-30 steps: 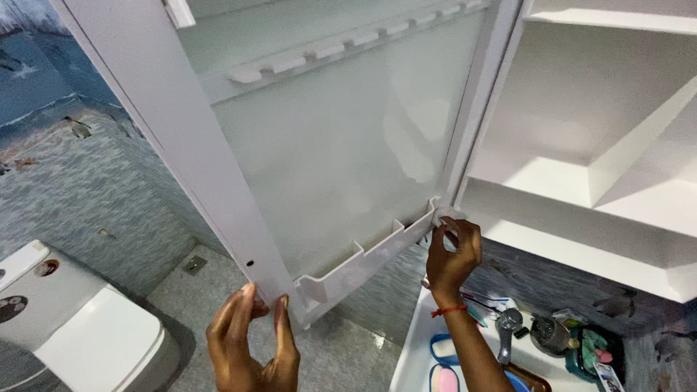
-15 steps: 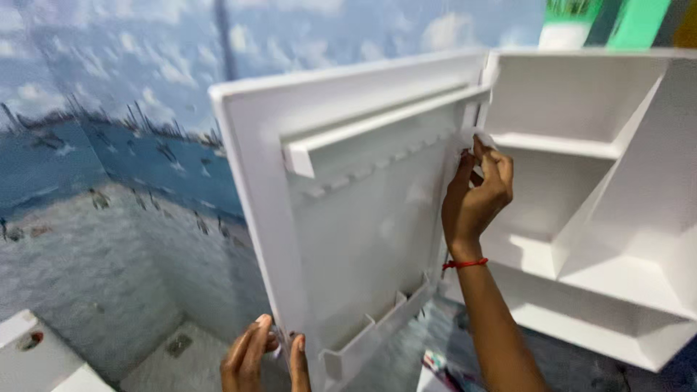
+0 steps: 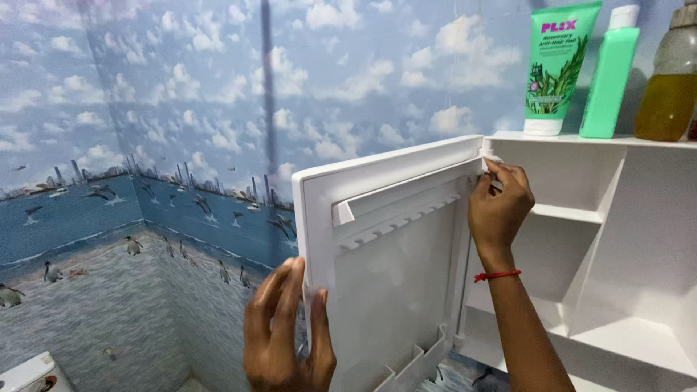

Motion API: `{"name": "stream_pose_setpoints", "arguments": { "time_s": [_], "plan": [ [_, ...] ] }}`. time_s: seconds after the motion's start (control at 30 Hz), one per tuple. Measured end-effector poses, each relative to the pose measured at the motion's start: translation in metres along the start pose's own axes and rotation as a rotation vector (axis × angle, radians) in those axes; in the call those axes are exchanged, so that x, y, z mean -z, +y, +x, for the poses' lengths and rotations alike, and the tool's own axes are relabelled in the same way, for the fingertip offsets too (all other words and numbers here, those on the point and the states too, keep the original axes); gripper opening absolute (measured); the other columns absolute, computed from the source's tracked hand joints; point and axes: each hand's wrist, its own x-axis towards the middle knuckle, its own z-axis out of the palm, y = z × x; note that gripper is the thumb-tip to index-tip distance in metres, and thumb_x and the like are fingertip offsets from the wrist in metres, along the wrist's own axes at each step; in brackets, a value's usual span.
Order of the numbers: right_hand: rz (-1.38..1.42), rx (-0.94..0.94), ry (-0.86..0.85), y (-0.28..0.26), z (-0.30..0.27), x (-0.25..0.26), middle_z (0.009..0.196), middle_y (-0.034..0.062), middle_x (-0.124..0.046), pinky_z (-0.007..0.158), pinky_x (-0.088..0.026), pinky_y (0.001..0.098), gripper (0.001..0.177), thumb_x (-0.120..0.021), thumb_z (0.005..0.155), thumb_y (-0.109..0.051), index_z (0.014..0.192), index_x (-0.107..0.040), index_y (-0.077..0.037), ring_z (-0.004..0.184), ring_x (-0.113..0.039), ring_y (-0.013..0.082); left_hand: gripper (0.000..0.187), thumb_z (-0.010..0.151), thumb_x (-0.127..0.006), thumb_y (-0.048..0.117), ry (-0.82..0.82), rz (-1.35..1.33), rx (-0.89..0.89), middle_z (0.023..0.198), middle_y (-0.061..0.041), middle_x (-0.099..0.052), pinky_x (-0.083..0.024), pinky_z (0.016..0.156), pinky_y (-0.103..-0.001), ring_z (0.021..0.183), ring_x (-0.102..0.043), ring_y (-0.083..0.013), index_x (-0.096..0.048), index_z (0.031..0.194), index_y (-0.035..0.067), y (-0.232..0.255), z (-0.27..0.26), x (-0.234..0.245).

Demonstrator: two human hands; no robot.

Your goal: The person cleans a bathroom mirror with a cloth, then organizes toiletries on the sink and inside a wall-mounted cabinet. Items handled include a soap dish, a plastic cup, a soap box, a small container, toothbrushes, and toothpaste tubes, which are placed into the cabinet shelves and door hooks.

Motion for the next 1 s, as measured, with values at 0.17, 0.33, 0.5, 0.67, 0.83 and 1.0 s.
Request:
{"name": "stream_pose_setpoints", "arguments": {
  "time_s": [0.17, 0.33, 0.5, 0.67, 0.83, 1.0],
  "plan": [
    [0.042, 0.147, 0.078, -0.001, 0.024, 0.010, 0.115, 0.0138, -0.070, 0.086, -0.066, 0.0282, 0.019, -0.068, 0.102, 0.004, 0.117, -0.076, -0.004, 0.102, -0.072, 0.0227, 0.049, 0.084, -0.074, 0.003, -0.024, 0.052, -0.020, 0.126, -0.019, -0.065, -0.058, 0.086, -0.037, 0.117, -0.068, -0.0320, -0.063, 0.132, 0.003, 0.003, 0.020, 0.000],
    [-0.111, 0.261, -0.108, -0.013, 0.059, 0.012, 0.105, 0.0123, -0.072, 0.082, -0.063, 0.0321, 0.015, -0.074, 0.097, 0.003, 0.109, -0.079, -0.005, 0.092, -0.073, 0.0237, 0.050, 0.082, -0.076, 0.001, -0.010, -0.005, 0.044, 0.125, -0.016, -0.066, -0.060, 0.080, -0.033, 0.111, -0.072, -0.0273, -0.065, 0.131, 0.006, -0.001, 0.022, -0.001],
    [0.180, 0.043, -0.112, -0.022, 0.073, 0.014, 0.112, 0.0139, -0.065, 0.084, -0.061, 0.0325, 0.011, -0.075, 0.091, -0.001, 0.100, -0.070, 0.000, 0.096, -0.076, 0.0223, 0.052, 0.081, -0.076, 0.000, 0.004, -0.026, 0.022, 0.125, -0.017, -0.066, -0.060, 0.079, -0.032, 0.110, -0.071, -0.0269, -0.064, 0.131, 0.005, -0.002, 0.021, -0.001],
    [0.245, 0.006, -0.336, -0.015, 0.070, 0.022, 0.112, 0.0093, -0.071, 0.090, -0.059, 0.0334, 0.009, -0.072, 0.096, -0.005, 0.104, -0.074, -0.004, 0.103, -0.075, 0.0218, 0.052, 0.079, -0.080, 0.002, -0.015, -0.051, 0.106, 0.121, -0.013, -0.068, -0.059, 0.074, -0.030, 0.097, -0.074, -0.0195, -0.067, 0.129, 0.009, -0.004, 0.026, -0.001],
    [0.296, 0.041, -0.478, -0.022, 0.063, 0.026, 0.110, 0.0089, -0.067, 0.087, -0.060, 0.0336, 0.009, -0.072, 0.091, -0.004, 0.097, -0.077, -0.007, 0.102, -0.073, 0.0223, 0.052, 0.076, -0.082, 0.003, -0.007, -0.063, 0.143, 0.118, -0.012, -0.070, -0.060, 0.070, -0.030, 0.087, -0.073, -0.0162, -0.068, 0.125, 0.008, -0.002, 0.027, 0.000],
    [0.339, -0.026, -0.539, -0.055, 0.055, 0.020, 0.104, 0.0079, -0.069, 0.085, -0.060, 0.0329, 0.013, -0.075, 0.090, -0.006, 0.101, -0.068, -0.003, 0.098, -0.073, 0.0203, 0.055, 0.071, -0.091, 0.017, -0.014, 0.015, 0.078, 0.108, -0.013, -0.069, -0.057, 0.060, -0.029, 0.072, -0.066, -0.0139, -0.063, 0.115, 0.000, -0.005, 0.037, -0.009]
  ]
}}
